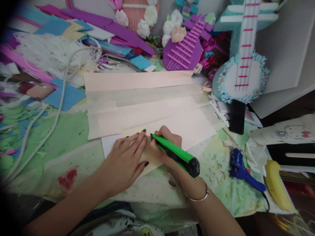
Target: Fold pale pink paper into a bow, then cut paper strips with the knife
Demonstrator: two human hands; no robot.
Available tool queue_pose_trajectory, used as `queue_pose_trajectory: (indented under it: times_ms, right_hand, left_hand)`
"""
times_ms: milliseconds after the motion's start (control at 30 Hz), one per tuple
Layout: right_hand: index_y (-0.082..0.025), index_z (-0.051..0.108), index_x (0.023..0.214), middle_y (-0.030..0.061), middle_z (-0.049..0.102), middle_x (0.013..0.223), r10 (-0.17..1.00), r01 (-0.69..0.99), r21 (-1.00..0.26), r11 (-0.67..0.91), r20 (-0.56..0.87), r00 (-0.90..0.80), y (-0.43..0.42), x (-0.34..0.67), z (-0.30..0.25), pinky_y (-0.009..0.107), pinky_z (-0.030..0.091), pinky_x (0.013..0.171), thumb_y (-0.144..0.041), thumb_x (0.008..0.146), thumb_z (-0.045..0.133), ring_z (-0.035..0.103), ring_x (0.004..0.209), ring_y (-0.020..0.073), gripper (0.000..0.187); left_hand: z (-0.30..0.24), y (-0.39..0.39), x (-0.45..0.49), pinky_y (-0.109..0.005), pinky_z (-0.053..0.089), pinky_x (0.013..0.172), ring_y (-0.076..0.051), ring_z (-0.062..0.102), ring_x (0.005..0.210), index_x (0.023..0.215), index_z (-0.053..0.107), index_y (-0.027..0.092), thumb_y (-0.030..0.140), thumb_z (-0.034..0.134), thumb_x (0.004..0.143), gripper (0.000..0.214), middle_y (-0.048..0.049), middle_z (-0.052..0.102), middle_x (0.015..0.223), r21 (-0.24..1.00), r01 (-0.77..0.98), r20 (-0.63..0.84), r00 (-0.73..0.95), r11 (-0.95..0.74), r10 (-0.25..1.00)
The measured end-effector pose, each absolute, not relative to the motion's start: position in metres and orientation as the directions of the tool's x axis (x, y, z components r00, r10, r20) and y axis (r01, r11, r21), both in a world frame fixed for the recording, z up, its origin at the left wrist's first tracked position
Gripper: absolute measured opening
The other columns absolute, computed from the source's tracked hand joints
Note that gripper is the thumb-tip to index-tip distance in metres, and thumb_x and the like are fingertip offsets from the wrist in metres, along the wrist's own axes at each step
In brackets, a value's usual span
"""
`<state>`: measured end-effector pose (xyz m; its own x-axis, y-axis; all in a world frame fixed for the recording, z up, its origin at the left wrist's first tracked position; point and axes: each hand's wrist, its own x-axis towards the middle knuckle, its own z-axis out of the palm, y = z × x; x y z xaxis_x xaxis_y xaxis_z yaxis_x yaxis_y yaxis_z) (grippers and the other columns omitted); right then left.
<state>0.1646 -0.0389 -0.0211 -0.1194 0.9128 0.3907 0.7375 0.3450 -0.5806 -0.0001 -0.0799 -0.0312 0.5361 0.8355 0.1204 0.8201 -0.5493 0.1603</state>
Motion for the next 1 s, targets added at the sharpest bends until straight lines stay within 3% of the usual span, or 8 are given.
queue_pose_trajectory:
  times_ms: [1000]
  right_hand:
    - [-0.023, 0.048, 0.071, -0.0041, 0.064, 0.058, 0.906, 0.735, -0.577, 0.356, 0.405, -0.121, -0.0418, 0.1644, -0.0206, 0.019, 0.042, 0.046, -0.019, 0.071, 0.056, 0.055, 0.043, 0.0086, 0.009]
  left_hand:
    - [-0.0311, -0.0798, 0.0001, -0.046, 0.030, 0.099, -0.030, 0.033, 0.132, 0.142, 0.034, 0.003, 0.039, 0.028, 0.096, 0.059, -0.0168, 0.031, 0.150, 0.164, 0.823, 0.113, 0.532, -0.543, 0.839]
